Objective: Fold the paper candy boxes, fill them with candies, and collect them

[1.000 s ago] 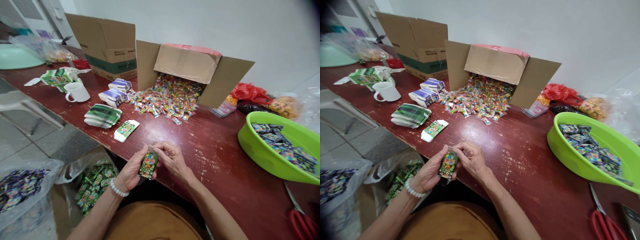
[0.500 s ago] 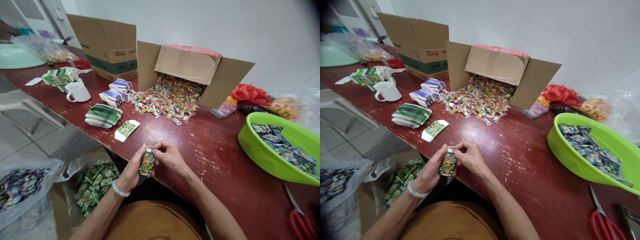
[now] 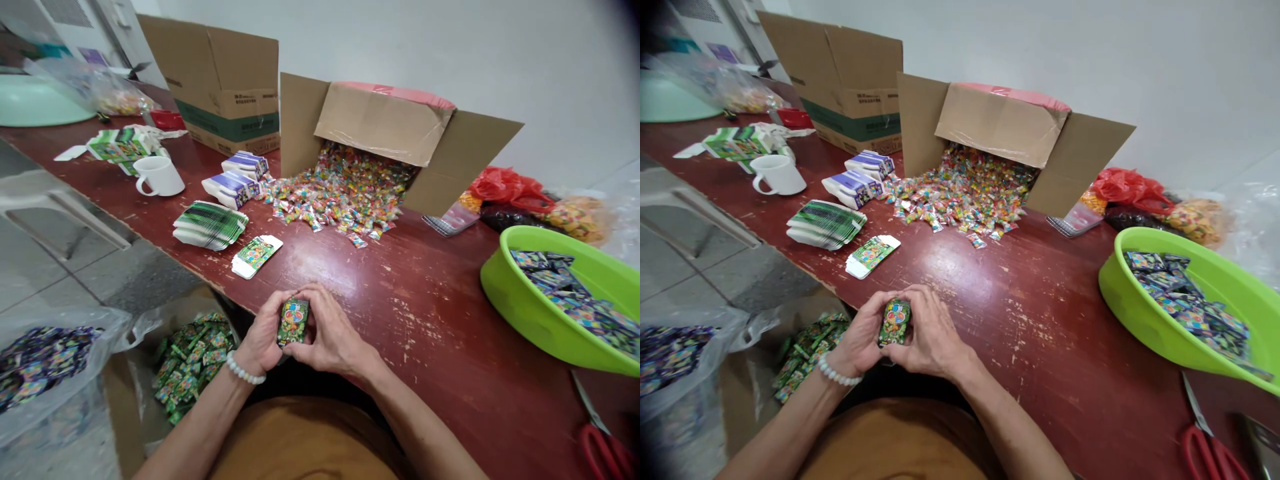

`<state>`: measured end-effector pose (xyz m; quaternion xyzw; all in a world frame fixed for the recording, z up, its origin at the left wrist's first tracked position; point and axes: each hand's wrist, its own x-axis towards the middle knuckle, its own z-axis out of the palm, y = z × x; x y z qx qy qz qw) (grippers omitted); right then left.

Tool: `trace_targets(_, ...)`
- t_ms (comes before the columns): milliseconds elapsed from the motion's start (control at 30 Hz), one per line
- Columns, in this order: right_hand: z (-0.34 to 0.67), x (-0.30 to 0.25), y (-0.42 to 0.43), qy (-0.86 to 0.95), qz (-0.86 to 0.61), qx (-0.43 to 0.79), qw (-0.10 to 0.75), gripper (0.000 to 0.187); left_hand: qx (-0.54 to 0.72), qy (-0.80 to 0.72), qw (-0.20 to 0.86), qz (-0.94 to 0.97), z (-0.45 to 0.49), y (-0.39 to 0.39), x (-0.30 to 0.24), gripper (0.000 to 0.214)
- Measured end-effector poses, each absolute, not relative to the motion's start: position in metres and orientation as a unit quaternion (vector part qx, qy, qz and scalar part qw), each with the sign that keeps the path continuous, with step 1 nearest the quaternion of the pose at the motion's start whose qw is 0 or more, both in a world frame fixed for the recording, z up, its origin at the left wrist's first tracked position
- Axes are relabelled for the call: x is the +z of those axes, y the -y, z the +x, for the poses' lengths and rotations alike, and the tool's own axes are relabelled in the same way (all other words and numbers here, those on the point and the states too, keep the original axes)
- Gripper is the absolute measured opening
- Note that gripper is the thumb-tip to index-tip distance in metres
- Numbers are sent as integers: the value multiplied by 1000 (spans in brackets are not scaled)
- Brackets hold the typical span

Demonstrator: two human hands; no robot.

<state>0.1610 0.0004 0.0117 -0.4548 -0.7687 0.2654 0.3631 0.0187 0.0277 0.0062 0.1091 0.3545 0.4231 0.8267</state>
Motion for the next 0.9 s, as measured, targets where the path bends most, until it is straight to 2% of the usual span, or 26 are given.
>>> trace_targets(100,154,0,2,778,-472,235,341,87,406,-350,839,91,19,-28,5,15)
trace_targets(167,150,-5,4,783,-481,201,339,90,413,-354,833,95,19,-26,6,19)
trace_targets(367,139,-8,-1,808,-459,122,347,72,447,-412,782,140,11,-18,3,26)
trace_targets(500,125,-7,-4,799,-449,190,353,68,426,-458,766,149,-1,-10,-1,29)
trace_targets(567,116,-6,-3,799,-429,240,345,76,454,-479,731,171,-11,-6,-3,28)
trace_targets(633,111,-5,0,813,-401,272,324,93,485,-498,692,196,-29,-1,-5,32)
trace_targets(700,114,-5,0,821,-391,280,307,106,476,-541,644,255,-59,3,-8,41)
trace_targets(733,119,-6,-1,819,-398,279,306,107,444,-580,605,317,-79,5,-10,47)
trace_targets(800,134,-12,-6,800,-433,273,312,91,357,-681,457,446,-121,7,-14,52)
trace_targets(867,151,-21,-13,775,-475,273,316,58,248,-734,313,549,-154,5,-17,56)
trace_targets(900,158,-27,-15,764,-493,272,315,45,236,-732,262,583,-163,2,-18,59)
